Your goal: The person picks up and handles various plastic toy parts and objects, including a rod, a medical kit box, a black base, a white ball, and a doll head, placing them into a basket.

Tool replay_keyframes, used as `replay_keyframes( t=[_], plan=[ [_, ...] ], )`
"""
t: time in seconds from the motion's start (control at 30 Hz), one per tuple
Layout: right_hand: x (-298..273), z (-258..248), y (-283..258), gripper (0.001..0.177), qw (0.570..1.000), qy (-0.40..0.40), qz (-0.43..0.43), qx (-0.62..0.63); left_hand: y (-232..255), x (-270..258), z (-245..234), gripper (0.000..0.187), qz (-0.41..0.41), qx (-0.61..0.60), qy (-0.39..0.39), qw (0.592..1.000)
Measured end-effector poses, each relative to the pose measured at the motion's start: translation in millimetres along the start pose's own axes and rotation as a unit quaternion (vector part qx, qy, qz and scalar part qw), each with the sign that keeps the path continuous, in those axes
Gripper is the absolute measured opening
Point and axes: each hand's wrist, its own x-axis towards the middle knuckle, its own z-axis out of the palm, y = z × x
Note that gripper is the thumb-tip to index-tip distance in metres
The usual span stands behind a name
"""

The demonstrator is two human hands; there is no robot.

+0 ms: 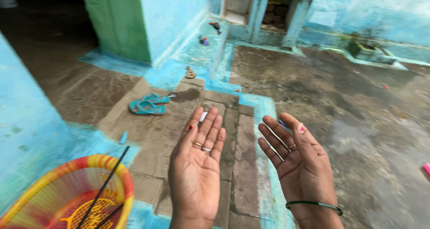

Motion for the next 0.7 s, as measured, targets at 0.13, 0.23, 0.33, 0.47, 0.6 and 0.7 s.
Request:
replay_keyframes(
  t=[0.13, 0.23, 0.33, 0.47, 0.6, 0.7],
  plan=[
    [-23.3, -82.4, -56.2, 0.043, 0.997, 0.048, -0.066, 0.015, -61.7, -26.2, 38.3, 0.052, -0.059, 0.021, -0.046, 0.997],
    [-48.6, -137.6, -99.7, 0.041, 0.989, 0.113, -0.099, 0.011, -112.1, -42.5, 67.6, 0.050, -0.105, 0.021, -0.071, 0.992],
    [-73.7, -183.9, -139.0, 0.039, 0.976, 0.176, -0.132, 0.002, -163.2, -55.2, 94.2, 0.049, -0.143, 0.014, -0.099, 0.985],
    [-104.8, -235.2, -176.7, 0.040, 0.951, 0.259, -0.166, -0.028, -223.4, -73.0, 119.8, 0.048, -0.204, -0.001, -0.103, 0.974],
    [-118.2, -272.7, -197.5, 0.036, 0.934, 0.296, -0.200, -0.014, -272.1, -82.4, 137.0, 0.048, -0.247, -0.004, -0.130, 0.960],
    [-115.7, -295.0, -206.1, 0.036, 0.920, 0.331, -0.211, 0.003, -303.3, -79.2, 146.8, 0.048, -0.280, -0.011, -0.138, 0.950]
  ],
)
